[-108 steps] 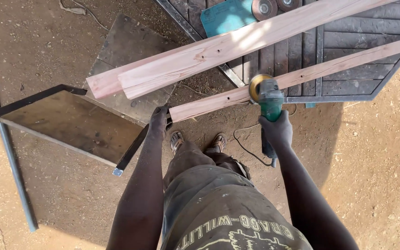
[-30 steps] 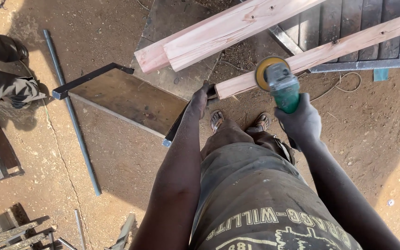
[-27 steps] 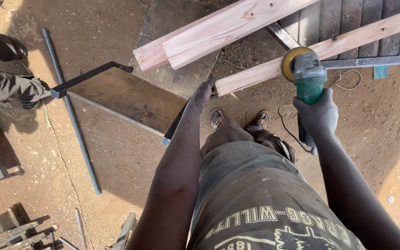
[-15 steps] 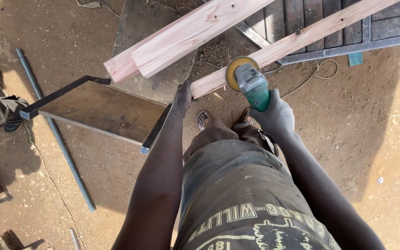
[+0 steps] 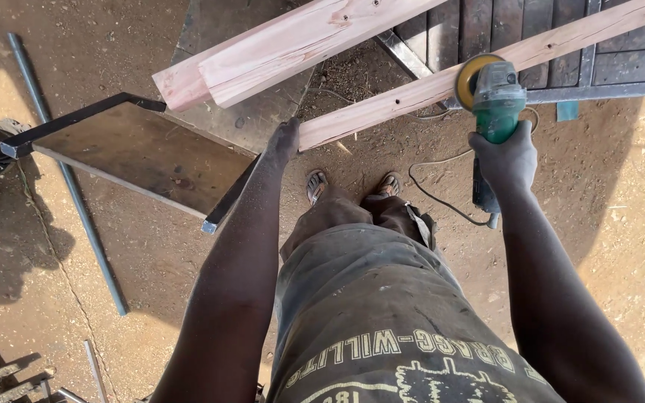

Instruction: Sanding the surface of wooden planks using an electric angle grinder with a sanding disc.

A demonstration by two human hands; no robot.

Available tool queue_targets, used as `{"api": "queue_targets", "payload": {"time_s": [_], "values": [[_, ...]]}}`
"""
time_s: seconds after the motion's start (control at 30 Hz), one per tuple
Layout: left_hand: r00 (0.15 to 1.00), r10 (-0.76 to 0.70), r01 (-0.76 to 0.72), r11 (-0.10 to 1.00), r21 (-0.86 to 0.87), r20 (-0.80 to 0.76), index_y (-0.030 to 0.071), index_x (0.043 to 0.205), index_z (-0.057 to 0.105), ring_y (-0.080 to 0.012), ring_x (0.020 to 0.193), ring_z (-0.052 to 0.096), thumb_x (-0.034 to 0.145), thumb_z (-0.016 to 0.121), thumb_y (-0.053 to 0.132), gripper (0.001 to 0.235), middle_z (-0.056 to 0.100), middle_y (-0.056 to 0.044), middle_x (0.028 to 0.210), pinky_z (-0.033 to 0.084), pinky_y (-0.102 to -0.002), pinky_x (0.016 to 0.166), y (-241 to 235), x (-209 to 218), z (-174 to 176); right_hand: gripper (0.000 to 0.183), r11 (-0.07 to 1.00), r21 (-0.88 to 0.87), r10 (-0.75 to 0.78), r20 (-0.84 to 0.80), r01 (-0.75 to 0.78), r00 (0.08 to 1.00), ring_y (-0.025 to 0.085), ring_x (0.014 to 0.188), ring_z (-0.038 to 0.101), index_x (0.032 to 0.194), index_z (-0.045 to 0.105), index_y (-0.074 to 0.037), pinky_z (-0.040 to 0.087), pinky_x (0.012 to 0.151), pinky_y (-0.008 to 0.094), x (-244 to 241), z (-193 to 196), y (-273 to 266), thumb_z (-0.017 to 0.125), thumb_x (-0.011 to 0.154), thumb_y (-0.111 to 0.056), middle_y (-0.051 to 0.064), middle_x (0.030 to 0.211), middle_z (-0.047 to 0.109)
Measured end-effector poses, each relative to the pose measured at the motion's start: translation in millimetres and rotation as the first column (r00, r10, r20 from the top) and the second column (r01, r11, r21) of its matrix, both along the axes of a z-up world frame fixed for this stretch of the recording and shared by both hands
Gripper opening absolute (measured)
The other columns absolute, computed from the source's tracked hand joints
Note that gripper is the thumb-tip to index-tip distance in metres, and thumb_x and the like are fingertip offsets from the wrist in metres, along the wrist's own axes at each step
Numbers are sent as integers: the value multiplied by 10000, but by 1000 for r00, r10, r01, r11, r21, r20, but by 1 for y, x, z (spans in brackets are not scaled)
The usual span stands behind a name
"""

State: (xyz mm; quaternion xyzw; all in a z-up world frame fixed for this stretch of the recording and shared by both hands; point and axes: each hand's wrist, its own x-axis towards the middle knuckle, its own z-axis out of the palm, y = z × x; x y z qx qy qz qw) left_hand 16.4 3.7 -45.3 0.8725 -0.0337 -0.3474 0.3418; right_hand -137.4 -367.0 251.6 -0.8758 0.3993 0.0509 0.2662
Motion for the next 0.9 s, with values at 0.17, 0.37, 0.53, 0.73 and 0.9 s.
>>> {"api": "queue_targets", "payload": {"time_s": [0.17,0.37,0.53,0.73,0.9], "values": [[904,-367,307,915,262,220,-34,1126,585,-500,1105,674,1001,445,109,237,686,-349,1109,616,-518,824,0,-1,18,632,1000,5,-1,-39,1,999,521,1105,640,1210,437,-139,504,922,665,11,3,11,827,865,-498,251,1104,647],[997,10,-28,973,230,82,129,1198,572,-380,1229,595,1030,348,316,337,652,-194,1191,456,-554,972,-13,-23,59,581,981,30,192,-161,-190,968,494,1020,698,1163,484,-136,545,878,624,14,33,63,817,794,-436,232,1042,695],[912,408,-386,883,265,-29,276,1263,560,-272,1341,524,1057,261,503,428,621,-54,1266,312,-586,1105,-27,-23,95,602,971,29,239,-122,-238,963,521,1023,684,1187,475,-111,535,868,646,10,27,22,814,815,-440,258,1042,686],[850,499,-523,766,374,167,316,1139,674,-293,1228,649,1055,257,603,514,740,-9,1167,428,-595,1034,-30,-18,102,635,982,46,189,-113,-185,975,523,1089,653,1216,433,-154,502,919,661,11,21,-86,791,838,-517,251,1103,678],[845,486,-531,721,444,221,217,1183,736,-359,1205,658,1067,332,438,475,740,-104,1194,375,-558,1107,-67,-23,161,615,995,51,91,-67,-87,994,523,1108,645,1228,452,-137,495,930,649,5,13,-191,795,875,-506,252,1100,662]]}}
